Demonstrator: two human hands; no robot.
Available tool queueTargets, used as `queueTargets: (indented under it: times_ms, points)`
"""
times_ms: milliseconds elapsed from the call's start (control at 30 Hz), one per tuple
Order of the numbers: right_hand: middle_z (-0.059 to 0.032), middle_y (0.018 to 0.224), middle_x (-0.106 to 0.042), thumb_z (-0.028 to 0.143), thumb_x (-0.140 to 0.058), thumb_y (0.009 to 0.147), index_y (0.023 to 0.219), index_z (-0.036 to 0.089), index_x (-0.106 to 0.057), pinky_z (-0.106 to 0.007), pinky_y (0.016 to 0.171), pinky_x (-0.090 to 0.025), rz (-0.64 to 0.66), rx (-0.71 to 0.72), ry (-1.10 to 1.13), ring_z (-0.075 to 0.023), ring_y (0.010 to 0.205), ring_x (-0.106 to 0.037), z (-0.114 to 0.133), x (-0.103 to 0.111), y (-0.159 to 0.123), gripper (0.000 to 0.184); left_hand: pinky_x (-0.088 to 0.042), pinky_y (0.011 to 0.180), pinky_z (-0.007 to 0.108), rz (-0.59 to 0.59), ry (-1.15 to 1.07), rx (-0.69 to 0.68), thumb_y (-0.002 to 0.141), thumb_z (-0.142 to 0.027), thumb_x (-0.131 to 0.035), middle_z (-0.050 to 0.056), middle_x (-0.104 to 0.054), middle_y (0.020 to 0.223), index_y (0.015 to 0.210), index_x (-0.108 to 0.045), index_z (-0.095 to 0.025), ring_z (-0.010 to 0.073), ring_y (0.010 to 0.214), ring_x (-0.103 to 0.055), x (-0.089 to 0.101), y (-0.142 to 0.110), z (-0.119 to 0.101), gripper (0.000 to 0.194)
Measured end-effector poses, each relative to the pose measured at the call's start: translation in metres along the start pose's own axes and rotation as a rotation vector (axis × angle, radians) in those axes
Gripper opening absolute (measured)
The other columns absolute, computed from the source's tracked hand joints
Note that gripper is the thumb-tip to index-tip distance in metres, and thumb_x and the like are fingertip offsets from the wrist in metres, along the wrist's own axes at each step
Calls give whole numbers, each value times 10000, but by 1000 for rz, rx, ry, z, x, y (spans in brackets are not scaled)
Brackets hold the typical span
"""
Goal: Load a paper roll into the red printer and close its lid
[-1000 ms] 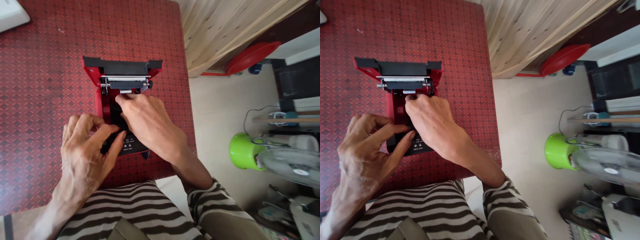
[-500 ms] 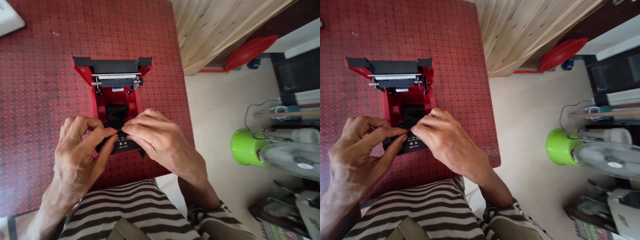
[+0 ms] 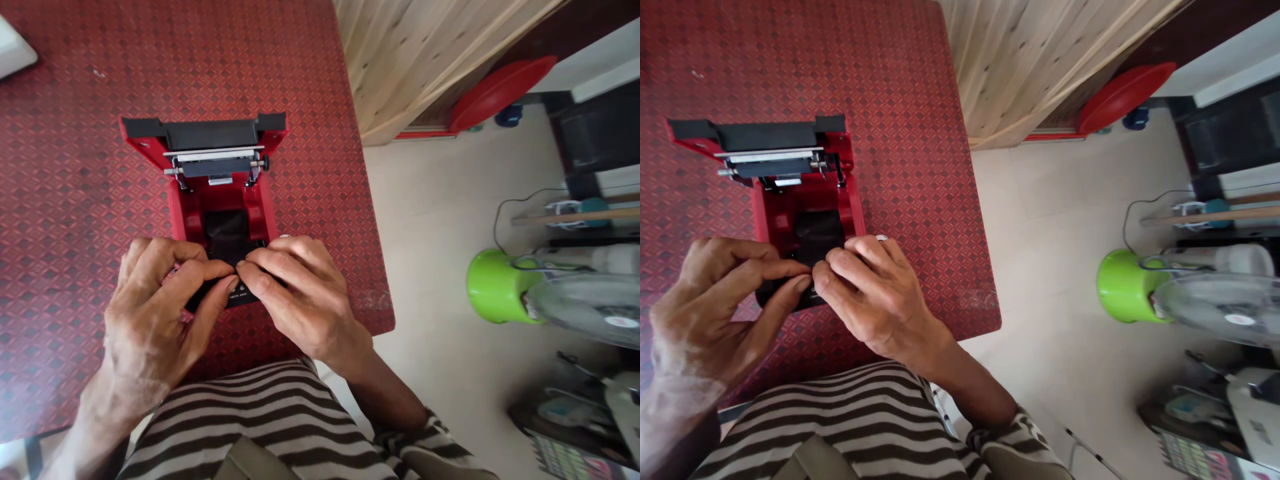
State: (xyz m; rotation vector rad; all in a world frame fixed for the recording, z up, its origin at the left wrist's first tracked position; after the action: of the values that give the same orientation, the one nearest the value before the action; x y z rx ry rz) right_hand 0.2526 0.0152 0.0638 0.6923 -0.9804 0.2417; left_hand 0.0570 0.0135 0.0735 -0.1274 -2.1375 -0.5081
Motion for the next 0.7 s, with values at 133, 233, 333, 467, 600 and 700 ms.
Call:
queueTargets:
  times_ms: [133, 233, 333, 467, 600, 700]
  points:
    - [-60, 1058, -779, 94, -615, 968, 1092, 134, -734, -380, 881, -531, -32, 41, -45, -213, 1001, -631, 0, -3, -3, 177, -478, 634, 367, 48, 144, -115, 965, -244, -605, 35, -717, 945, 1208, -685, -326, 207, 763, -668, 7, 14, 10, 270]
    - [-52, 1039, -774, 109, -585, 991, 1069, 146, -739, -372, 849, -516, -72, 56, -84, -204, 996, -622, 0, -5, -3, 176, -256, 458, 335, 221, 406, -182, 995, -291, -498, 30, -724, 835, 1133, -714, -332, 210, 543, -570, 7, 37, 11, 259]
    - [-42, 993, -769, 133, -569, 1009, 1029, 155, -741, -367, 808, -491, -115, 61, -119, -198, 980, -621, 1, -7, -3, 175, -260, 489, 313, 540, 618, -59, 977, -230, -422, 80, -718, 826, 1083, -733, -289, 250, 555, -594, -1, 62, 2, 334]
    - [-32, 999, -766, 158, -579, 1013, 1044, 156, -737, -374, 816, -479, -120, 53, -113, -191, 975, -620, 1, -8, -4, 161, -449, 592, 381, 697, 694, 82, 956, -214, -411, 97, -637, 713, 1015, -737, -244, 297, 600, -622, -12, 81, -6, 333]
    - [-32, 1012, -764, 163, -564, 1021, 1060, 150, -733, -384, 792, -466, -114, 56, -101, -192, 961, -614, 0, -8, -5, 174, -483, 616, 389, 592, 689, 118, 932, -262, -487, 57, -558, 636, 851, -699, -215, 259, 559, -583, -17, 81, -2, 231]
    - [-33, 1011, -761, 159, -562, 1019, 1061, 142, -735, -387, 788, -467, -114, 56, -101, -195, 947, -607, 0, -9, -5, 179, -461, 605, 372, 532, 658, 110, 932, -309, -522, 25, -477, 597, 775, -668, -211, 220, 505, -507, -19, 80, 2, 236]
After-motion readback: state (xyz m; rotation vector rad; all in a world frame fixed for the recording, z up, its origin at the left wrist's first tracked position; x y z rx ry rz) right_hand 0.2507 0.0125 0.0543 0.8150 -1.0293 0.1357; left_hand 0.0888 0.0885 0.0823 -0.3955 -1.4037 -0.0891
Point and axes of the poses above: each hand's wrist, its own y-axis towards the middle knuckle, its own x-axis out of the back of the hand, z = x × y, the point moved 1 cm from there along y, towards the middle knuckle
